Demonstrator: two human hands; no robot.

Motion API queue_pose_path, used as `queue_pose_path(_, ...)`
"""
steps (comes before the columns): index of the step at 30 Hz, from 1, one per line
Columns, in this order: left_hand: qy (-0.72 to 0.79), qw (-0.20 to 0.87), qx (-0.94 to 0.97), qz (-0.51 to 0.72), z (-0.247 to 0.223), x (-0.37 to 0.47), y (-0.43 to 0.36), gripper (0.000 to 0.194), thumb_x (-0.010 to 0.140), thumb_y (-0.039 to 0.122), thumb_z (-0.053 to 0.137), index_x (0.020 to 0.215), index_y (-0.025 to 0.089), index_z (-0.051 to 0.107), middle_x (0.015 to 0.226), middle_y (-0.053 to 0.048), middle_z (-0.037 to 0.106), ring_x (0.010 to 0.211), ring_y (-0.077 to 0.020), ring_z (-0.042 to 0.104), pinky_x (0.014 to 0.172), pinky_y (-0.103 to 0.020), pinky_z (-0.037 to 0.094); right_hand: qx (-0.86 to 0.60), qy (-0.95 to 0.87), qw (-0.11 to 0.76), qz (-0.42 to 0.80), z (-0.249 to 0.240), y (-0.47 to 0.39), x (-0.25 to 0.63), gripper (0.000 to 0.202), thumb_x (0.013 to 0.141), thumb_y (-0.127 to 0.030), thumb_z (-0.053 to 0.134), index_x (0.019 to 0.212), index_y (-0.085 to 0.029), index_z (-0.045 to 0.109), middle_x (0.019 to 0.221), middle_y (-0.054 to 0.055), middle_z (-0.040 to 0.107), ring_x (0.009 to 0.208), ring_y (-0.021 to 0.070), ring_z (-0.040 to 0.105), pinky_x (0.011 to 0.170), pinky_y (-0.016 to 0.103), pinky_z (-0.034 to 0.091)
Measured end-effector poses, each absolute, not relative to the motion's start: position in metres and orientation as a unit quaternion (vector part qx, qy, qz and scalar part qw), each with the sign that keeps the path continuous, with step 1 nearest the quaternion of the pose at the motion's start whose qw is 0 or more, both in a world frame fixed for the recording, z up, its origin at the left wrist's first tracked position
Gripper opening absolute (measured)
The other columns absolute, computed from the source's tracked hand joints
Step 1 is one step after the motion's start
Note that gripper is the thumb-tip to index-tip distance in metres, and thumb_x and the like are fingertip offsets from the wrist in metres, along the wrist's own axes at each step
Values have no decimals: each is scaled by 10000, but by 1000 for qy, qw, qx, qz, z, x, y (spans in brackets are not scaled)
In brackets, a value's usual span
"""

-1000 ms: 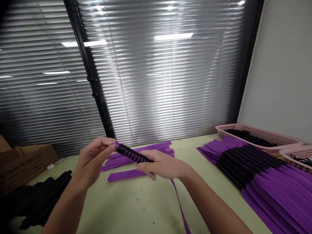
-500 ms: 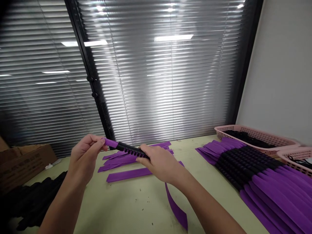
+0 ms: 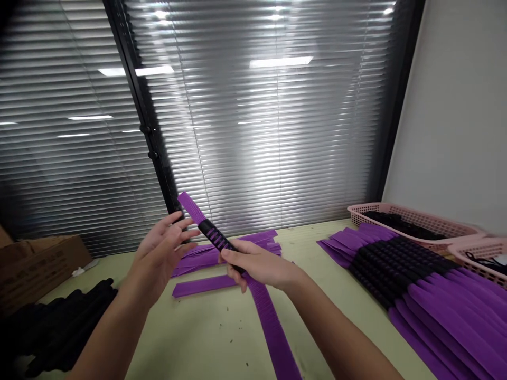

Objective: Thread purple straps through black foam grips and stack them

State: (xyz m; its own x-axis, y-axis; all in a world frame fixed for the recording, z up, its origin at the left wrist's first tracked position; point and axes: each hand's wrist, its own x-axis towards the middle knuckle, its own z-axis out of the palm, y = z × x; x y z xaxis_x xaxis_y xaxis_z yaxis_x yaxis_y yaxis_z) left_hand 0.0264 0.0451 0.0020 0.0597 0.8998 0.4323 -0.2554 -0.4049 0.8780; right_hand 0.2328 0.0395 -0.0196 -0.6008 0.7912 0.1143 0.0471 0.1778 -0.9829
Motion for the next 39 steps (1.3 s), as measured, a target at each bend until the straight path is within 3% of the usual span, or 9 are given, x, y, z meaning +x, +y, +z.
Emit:
queue_pose_path(3,269,551,564,554,-1,31,47,422,831,425,617,1176,187,560,1265,-127,583,1041,-232,606,824,-357,517,-276,-648,322,633,-27,40,224,390,890,-520,521,1112,-206,456,611,-67,480,474,70,428,512,240,468)
queue_pose_path(7,266,592,517,559,-4,30,55,324,835,403,626,1079,190,630,1157,-93,651,961,-198,632,798,-315,514,-252,-632,291,673,-35,40,211,434,907,-514,495,1207,-216,401,643,-48,553,473,91,490,486,242,465)
queue_pose_path(14,268,598,462,597,-6,30,65,213,782,323,703,921,167,660,971,-36,681,872,-138,638,744,-232,498,-239,-661,290,649,-46,45,198,412,948,-540,365,910,-153,498,681,-5,609,487,94,561,608,267,452)
queue_pose_path(20,267,606,416,623,-6,33,68,239,685,290,789,806,158,632,838,-4,663,779,-114,627,675,-211,498,-200,-640,292,682,-57,52,194,398,942,-544,379,863,-166,479,650,-16,596,469,102,556,557,261,455)
queue_pose_path(25,237,572,398,677,-2,15,77,148,771,252,720,798,158,609,775,11,635,744,-94,623,636,-185,505,-182,-635,266,702,-62,53,190,394,940,-528,399,830,-160,487,614,-18,582,460,95,552,506,234,462)
queue_pose_path(31,232,546,370,714,2,-2,84,80,867,219,602,818,157,617,806,8,643,751,-99,643,654,-203,529,-189,-617,244,724,-70,51,183,386,931,-522,431,813,-158,483,599,-14,575,451,98,557,478,221,462)
queue_pose_path(36,257,595,375,663,-3,21,74,198,904,345,538,998,207,644,1109,-19,651,829,-141,659,659,-258,557,-205,-629,267,701,-72,53,183,405,948,-528,378,862,-154,506,629,-10,577,461,93,559,505,236,487)
queue_pose_path(39,273,620,396,620,-6,32,67,240,889,325,568,1093,217,630,1215,-50,623,876,-158,662,696,-271,566,-221,-639,295,675,-71,54,186,421,949,-541,353,929,-157,523,674,-12,580,442,81,544,498,242,493)
